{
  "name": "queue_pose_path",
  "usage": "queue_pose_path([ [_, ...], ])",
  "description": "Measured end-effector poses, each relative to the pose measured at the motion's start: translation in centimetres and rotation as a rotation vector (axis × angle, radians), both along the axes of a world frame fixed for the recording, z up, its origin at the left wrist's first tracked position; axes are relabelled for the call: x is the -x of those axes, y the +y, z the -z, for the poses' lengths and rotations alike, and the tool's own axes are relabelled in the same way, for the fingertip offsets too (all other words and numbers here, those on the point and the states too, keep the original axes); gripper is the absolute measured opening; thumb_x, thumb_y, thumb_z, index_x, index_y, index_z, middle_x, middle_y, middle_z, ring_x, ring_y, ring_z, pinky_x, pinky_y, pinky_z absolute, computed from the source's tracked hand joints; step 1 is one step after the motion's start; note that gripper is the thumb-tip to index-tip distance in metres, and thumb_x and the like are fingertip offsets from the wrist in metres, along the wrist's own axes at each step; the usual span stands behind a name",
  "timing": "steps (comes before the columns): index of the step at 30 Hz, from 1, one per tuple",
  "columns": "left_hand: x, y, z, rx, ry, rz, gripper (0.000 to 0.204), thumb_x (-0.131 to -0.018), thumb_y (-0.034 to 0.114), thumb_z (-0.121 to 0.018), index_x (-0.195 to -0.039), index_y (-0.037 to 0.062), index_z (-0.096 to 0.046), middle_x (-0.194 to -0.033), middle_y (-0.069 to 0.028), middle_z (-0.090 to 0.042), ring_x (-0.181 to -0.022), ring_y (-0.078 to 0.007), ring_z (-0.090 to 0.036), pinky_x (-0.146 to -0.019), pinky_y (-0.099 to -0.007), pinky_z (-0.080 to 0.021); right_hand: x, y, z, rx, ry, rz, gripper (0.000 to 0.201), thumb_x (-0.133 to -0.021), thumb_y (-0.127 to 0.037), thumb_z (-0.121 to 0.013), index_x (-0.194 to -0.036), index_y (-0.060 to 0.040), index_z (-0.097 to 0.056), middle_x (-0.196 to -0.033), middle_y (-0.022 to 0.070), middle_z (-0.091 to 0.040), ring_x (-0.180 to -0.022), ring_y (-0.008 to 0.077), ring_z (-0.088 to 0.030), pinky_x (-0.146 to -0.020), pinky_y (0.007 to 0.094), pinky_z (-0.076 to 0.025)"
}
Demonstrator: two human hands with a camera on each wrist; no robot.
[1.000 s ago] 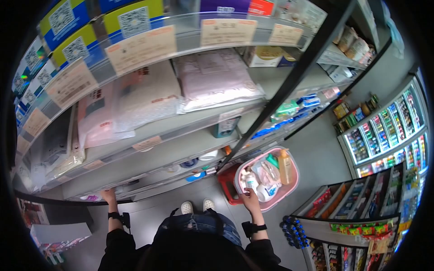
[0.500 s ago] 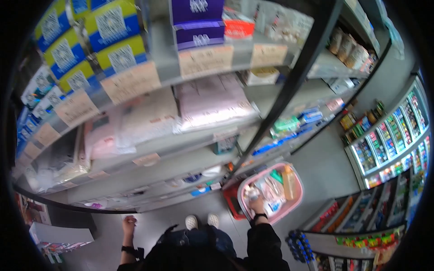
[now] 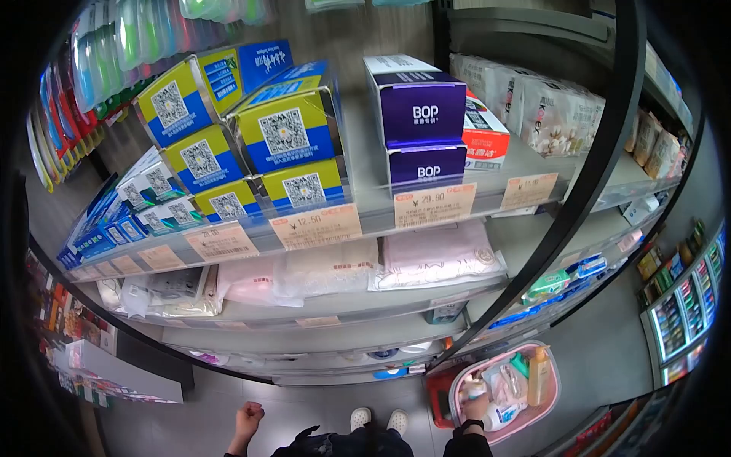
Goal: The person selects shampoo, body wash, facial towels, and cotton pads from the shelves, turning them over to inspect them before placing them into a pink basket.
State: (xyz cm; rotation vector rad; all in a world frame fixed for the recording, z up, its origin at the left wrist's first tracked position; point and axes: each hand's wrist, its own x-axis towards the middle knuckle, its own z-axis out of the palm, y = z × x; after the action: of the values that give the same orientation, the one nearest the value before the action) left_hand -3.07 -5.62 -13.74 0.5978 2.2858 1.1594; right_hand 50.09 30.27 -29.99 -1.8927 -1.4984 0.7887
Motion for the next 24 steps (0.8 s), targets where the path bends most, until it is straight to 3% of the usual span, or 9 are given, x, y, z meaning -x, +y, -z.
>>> queue_pose_path([
  [3,-0.2,2.1,-1.4,-0.070,0.027,0.051,0.014,-0.078,-0.001,-0.065,-0.092,-0.0004,-0.062,-0.078,-0.0033,-0.064,-0.071,-0.0104,-0.060,-0.069,-0.0250,-0.050,-0.1,0.2,-3.3,-0.143,0.173,0.084,0.070,-0.055,0.004,-0.079,-0.119,0.0011,-0.052,-0.110,0.0135,-0.063,-0.101,0.0272,-0.061,-0.090,0.0357,-0.047],
  [7,-0.9,7.2,-3.7,-0.162,-0.146,0.135,0.021,-0.078,-0.002,-0.065,-0.098,-0.0004,-0.061,-0.084,-0.0060,-0.067,-0.077,-0.0127,-0.064,-0.075,-0.0266,-0.051,1.2,0.5,-8.8,-0.416,0.307,0.189,0.058,-0.061,-0.001,-0.080,-0.114,0.0002,-0.056,-0.106,0.0106,-0.063,-0.094,0.0221,-0.061,-0.084,0.0337,-0.048],
  [8,-1.3,8.7,-4.6,-0.210,-0.227,0.191,0.022,-0.080,-0.003,-0.064,-0.101,-0.0003,-0.060,-0.088,-0.0069,-0.066,-0.082,-0.0133,-0.064,-0.077,-0.0265,-0.050,2.5,0.2,-13.2,-0.367,0.289,0.197,0.048,-0.065,-0.004,-0.080,-0.108,0.0002,-0.059,-0.100,0.0078,-0.064,-0.087,0.0196,-0.062,-0.079,0.0328,-0.049],
  [11,-3.4,13.4,-8.2,-0.253,-0.381,0.366,0.024,-0.083,-0.003,-0.062,-0.107,-0.0002,-0.058,-0.096,-0.0085,-0.066,-0.091,-0.0146,-0.063,-0.082,-0.0267,-0.049,6.6,-1.2,-21.2,-0.095,0.760,0.379,0.034,-0.075,-0.008,-0.075,-0.106,0.0005,-0.061,-0.094,0.0069,-0.066,-0.085,0.0166,-0.063,-0.075,0.0301,-0.050],
  [13,-5.0,16.2,-10.2,-0.260,-0.443,0.472,0.026,-0.084,-0.003,-0.062,-0.109,-0.0001,-0.057,-0.100,-0.0093,-0.065,-0.096,-0.0153,-0.062,-0.085,-0.0268,-0.049,9.6,-2.5,-24.8,-0.050,1.059,0.310,0.022,-0.083,-0.010,-0.069,-0.100,-0.0018,-0.058,-0.087,0.0033,-0.062,-0.077,0.0139,-0.060,-0.069,0.0302,-0.050],
  [17,-8.4,20.1,-15.3,-0.279,-0.627,0.814,0.024,-0.093,0.011,-0.054,-0.116,0.0008,-0.054,-0.107,-0.0112,-0.063,-0.102,-0.0189,-0.061,-0.088,-0.0303,-0.048,14.0,-5.1,-29.3,0.186,1.202,0.017,0.025,-0.083,-0.012,-0.070,-0.101,-0.0028,-0.056,-0.086,0.0035,-0.062,-0.076,0.0142,-0.061,-0.073,0.0307,-0.052],
  [21,-11.9,21.7,-18.2,-0.194,-1.062,1.011,0.041,-0.099,0.030,-0.046,-0.125,-0.0012,-0.046,-0.110,-0.0139,-0.061,-0.099,-0.0227,-0.063,-0.088,-0.0355,-0.049,17.1,-6.6,-33.5,0.139,1.280,-0.473,0.038,-0.078,-0.011,-0.074,-0.110,-0.0011,-0.054,-0.099,0.0120,-0.066,-0.090,0.0197,-0.065,-0.083,0.0342,-0.052],
  [22,-12.7,21.8,-18.5,-0.195,-1.061,1.014,0.041,-0.099,0.030,-0.046,-0.125,-0.0012,-0.046,-0.110,-0.0139,-0.061,-0.099,-0.0227,-0.063,-0.088,-0.0355,-0.049,17.5,-6.7,-34.3,0.189,1.405,-0.604,0.047,-0.078,-0.009,-0.074,-0.117,-0.0018,-0.050,-0.108,0.0170,-0.064,-0.102,0.0262,-0.064,-0.091,0.0384,-0.050],
  [24,-13.8,21.7,-18.8,-0.161,-1.413,1.138,0.044,-0.098,0.029,-0.049,-0.129,-0.0021,-0.043,-0.113,-0.0132,-0.060,-0.101,-0.0207,-0.061,-0.087,-0.0328,-0.048,18.6,-7.5,-36.6,0.189,1.459,-0.654,0.050,-0.078,-0.008,-0.073,-0.120,-0.0026,-0.046,-0.111,0.0186,-0.063,-0.106,0.0289,-0.062,-0.093,0.0404,-0.048],
])
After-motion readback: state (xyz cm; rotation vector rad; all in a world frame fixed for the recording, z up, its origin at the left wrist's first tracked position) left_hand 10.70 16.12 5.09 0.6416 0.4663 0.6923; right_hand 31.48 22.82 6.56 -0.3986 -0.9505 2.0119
